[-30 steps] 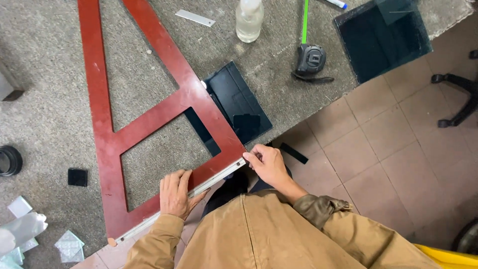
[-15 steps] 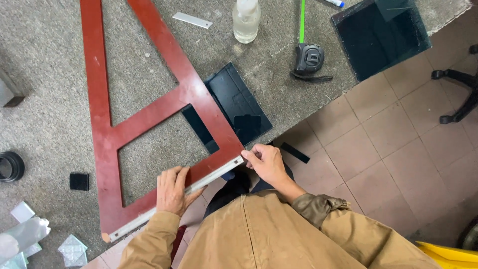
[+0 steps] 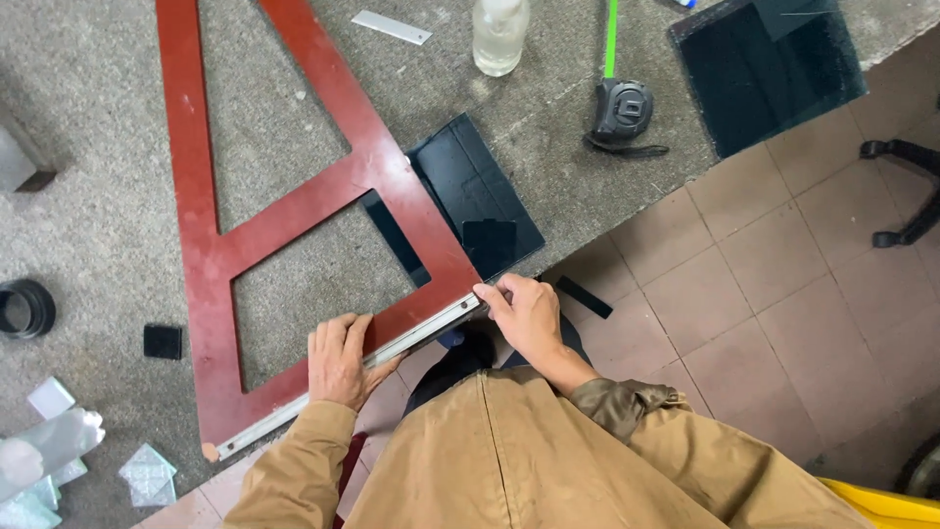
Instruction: Measuring and marking glass sheets on a workbench using a tape measure, marker, and a large metal square.
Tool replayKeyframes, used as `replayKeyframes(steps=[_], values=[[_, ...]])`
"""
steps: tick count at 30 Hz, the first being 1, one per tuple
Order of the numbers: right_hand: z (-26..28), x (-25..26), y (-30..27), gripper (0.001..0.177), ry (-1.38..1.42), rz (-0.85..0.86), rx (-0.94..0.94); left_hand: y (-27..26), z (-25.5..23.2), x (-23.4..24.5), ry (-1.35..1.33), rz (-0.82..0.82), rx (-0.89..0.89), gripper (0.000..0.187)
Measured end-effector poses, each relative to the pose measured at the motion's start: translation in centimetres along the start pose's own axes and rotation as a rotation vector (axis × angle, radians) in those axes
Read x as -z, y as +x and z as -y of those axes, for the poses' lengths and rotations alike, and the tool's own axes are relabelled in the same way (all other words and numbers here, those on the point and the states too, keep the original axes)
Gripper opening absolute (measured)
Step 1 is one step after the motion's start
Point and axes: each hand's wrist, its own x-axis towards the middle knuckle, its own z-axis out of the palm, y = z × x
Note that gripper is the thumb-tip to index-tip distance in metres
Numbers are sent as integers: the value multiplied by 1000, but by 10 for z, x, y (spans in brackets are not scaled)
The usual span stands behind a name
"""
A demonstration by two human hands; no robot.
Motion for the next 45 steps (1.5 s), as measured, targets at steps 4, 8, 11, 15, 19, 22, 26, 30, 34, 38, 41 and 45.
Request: replayKeyframes(steps=[4, 8, 11, 15, 19, 22, 26, 30, 34, 38, 41, 45], values=[[4, 3, -2, 29, 35, -2, 24, 2, -16, 9, 104, -28, 59, 84], [1, -2, -4, 25, 113, 25, 41, 35, -62, 13, 58, 13, 123, 94], [-2, -1, -2, 22, 142, 32, 44, 46, -76, -13, 51, 29, 119, 91], [-1, 1, -1, 22, 224, 46, 57, 49, -75, -17, 40, -41, 87, 80], [2, 3, -3, 22, 292, 43, 23, 51, -75, -19, 24, -65, 78, 78], [4, 4, -2, 22, 291, 46, 14, 53, -73, -23, 1, -56, 86, 79], [1, 4, 1, 22, 300, 50, 1, 54, -77, -19, -9, -35, 114, 78], [2, 8, 5, 21, 271, 77, 24, 57, -75, -17, -10, -25, 112, 76], [5, 10, 3, 21, 265, 92, 32, 55, -74, -16, -15, -4, 109, 76], [2, 12, 4, 20, 273, 96, 38, 60, -77, -13, 17, -21, 93, 78], [-1, 10, 4, 20, 301, 104, 46, 67, -80, -8, -7, -39, 32, 73], [1, 11, 4, 20, 314, 104, 56, 70, -79, -12, -74, 36, -16, 72]])
